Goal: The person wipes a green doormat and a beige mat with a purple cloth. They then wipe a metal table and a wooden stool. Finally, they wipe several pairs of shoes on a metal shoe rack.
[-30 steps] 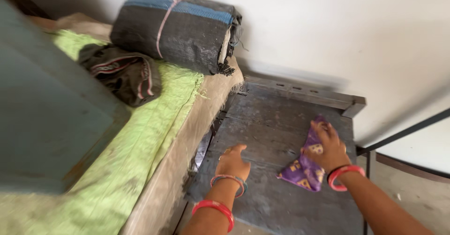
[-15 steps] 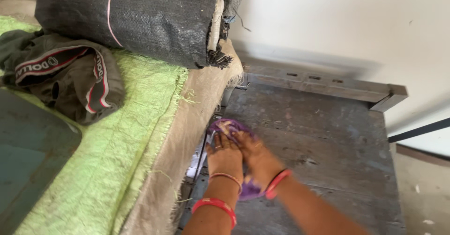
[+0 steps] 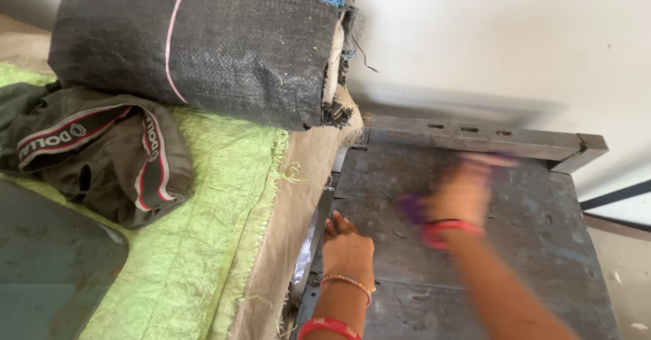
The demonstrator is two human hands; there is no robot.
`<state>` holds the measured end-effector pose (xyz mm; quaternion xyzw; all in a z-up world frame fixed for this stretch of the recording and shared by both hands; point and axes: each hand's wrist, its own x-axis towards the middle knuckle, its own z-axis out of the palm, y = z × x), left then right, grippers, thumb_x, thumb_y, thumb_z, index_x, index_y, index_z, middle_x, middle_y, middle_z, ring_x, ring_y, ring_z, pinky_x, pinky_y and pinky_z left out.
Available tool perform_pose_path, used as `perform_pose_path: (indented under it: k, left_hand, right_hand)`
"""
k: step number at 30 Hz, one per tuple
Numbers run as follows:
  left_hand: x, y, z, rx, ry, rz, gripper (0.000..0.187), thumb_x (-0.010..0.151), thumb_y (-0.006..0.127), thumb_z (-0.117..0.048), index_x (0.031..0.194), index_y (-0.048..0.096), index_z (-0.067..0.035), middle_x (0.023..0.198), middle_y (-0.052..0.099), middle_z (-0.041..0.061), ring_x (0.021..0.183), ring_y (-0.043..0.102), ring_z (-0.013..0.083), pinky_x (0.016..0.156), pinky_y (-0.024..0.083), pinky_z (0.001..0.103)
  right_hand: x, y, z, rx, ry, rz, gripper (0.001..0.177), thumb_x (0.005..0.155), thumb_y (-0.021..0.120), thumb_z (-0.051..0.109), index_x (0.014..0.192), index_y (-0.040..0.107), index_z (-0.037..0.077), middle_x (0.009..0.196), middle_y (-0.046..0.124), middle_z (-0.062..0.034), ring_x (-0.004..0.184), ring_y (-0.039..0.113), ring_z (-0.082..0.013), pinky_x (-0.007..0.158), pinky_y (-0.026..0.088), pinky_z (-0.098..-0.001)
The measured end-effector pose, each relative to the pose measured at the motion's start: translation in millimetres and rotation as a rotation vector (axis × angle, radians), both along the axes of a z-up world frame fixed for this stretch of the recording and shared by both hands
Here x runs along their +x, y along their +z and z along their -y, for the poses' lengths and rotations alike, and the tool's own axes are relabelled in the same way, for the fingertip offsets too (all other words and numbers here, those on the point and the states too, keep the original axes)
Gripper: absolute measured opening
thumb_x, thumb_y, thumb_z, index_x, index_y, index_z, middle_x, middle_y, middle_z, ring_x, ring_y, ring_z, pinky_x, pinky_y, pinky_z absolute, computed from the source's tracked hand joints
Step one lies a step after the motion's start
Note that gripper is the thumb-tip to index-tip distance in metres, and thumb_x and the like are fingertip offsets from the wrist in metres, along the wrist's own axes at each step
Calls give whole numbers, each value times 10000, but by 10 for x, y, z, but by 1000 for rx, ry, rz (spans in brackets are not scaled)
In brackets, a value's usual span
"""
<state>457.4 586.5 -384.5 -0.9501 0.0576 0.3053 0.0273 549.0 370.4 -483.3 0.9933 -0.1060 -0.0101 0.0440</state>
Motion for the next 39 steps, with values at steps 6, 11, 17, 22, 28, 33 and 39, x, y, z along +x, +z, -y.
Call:
perform_pose_path:
  k: [6, 11, 17, 22, 28, 33, 39]
  left_hand:
    - [-90, -273, -185, -186, 41, 74, 938, 586, 964, -442, 1350, 618, -22, 1530, 326, 305, 1415, 427, 425, 1129, 413, 452]
    - [-35, 78, -63, -19, -22, 39, 1302, 601, 1016, -446, 1536, 310, 123, 1613, 167, 354, 1479, 288, 438, 1177, 302, 444]
    - [12, 221, -39, -3, -7, -38, 1185, 676, 991, -360, 1537, 328, 114, 1628, 177, 352, 1502, 260, 428, 1210, 239, 438]
    - [12, -13, 34, 26, -84, 192, 465, 862, 784, -201, 1290, 697, -42, 1559, 404, 269, 1500, 303, 443, 1194, 226, 553]
    - [36, 205, 102, 70, -92, 42, 475, 850, 781, -162, 1306, 697, -57, 1557, 394, 300, 1509, 267, 459, 1192, 217, 535]
    - [36, 249, 125, 60, -87, 24, 521, 848, 784, -180, 1337, 667, -43, 1543, 403, 307, 1499, 267, 481, 1200, 204, 553]
    - [47, 215, 118, 30, -57, 58, 492, 867, 759, -188, 1332, 671, -56, 1517, 430, 317, 1487, 281, 502, 1198, 205, 574]
  right_hand:
    - [106, 375, -1524, 905, 1043, -282, 488, 699, 594, 106, 1150, 781, 96, 1290, 723, -127, 1245, 654, -312, 1089, 514, -382]
    - [45, 707, -98, 444, 762, 93, 589, 722, 845, 347, 1222, 680, 82, 1328, 639, -138, 1278, 563, -347, 1084, 452, -435]
    - [-406, 389, 1084, 406, -199, 266, 580, 665, 809, 135, 1226, 676, 84, 1249, 654, -156, 1120, 633, -367, 878, 563, -478]
    - [-138, 1059, 26, 774, 245, 571, 465, 805, 583, -38, 1196, 736, 164, 1164, 706, -126, 1017, 703, -345, 888, 566, -431]
    - [477, 1470, -675, 305, 821, 360, 987, 539, 799, 55, 1448, 415, 95, 1493, 476, -198, 1372, 464, -441, 1120, 378, -527]
    - [340, 1109, 690, 35, 531, 246, 977, 651, 839, 161, 1509, 372, 111, 1535, 428, -180, 1406, 446, -357, 1139, 389, -496]
    - [-193, 831, 1453, 102, -45, 339, 807, 824, 608, 96, 1598, 390, 42, 1605, 396, -231, 1482, 386, -402, 1241, 301, -463]
